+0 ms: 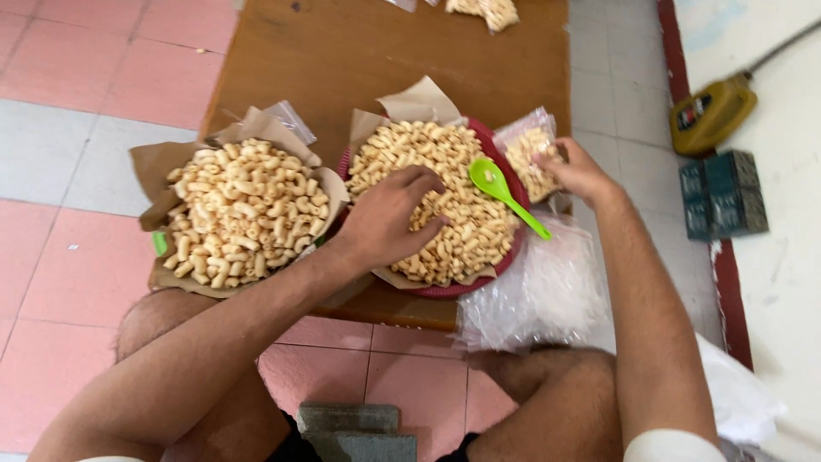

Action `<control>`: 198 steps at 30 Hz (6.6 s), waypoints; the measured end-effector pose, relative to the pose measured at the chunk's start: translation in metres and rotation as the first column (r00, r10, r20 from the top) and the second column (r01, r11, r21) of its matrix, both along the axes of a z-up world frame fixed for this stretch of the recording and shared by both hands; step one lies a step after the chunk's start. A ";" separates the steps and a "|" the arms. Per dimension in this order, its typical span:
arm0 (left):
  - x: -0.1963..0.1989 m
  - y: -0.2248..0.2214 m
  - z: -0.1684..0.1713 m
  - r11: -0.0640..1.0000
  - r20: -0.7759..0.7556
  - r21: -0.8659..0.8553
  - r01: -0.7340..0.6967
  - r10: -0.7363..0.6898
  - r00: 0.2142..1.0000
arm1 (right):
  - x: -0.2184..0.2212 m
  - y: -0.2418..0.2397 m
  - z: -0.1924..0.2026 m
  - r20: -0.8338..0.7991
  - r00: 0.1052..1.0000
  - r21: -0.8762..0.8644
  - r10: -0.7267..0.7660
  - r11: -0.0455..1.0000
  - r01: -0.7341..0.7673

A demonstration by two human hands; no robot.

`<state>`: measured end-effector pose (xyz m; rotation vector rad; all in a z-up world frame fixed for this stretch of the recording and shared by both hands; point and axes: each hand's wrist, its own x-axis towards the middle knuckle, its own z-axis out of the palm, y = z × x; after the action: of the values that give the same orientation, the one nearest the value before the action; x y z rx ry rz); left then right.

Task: Manually filling small plastic bags with macaroni snacks using hands and a small spoon.

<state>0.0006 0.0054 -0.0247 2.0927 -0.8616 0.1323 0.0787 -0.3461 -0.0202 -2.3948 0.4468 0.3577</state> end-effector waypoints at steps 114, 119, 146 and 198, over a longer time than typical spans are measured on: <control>0.034 0.031 -0.051 0.854 0.387 0.480 -0.200 -0.001 0.922 | -0.103 -0.058 0.037 -0.053 0.972 -0.622 0.229 0.754 -0.211; 0.025 0.022 -0.033 0.916 0.313 0.382 -0.127 0.001 0.950 | -0.100 -0.004 0.094 0.098 0.885 -0.748 0.454 0.620 -0.236; -0.008 0.014 0.027 0.851 -0.282 -0.506 -0.143 -0.007 0.959 | -0.090 0.107 0.087 0.588 0.439 -0.251 0.680 0.669 -0.699; 0.012 0.029 0.028 0.984 -0.266 -0.175 0.036 -0.083 0.960 | -0.052 0.011 -0.038 -0.118 0.791 -0.535 0.600 0.633 -0.560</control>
<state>0.0121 0.0341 0.0032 1.8705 -0.7190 -0.1106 0.0272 -0.3351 -0.0580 -3.0805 -0.3544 0.4684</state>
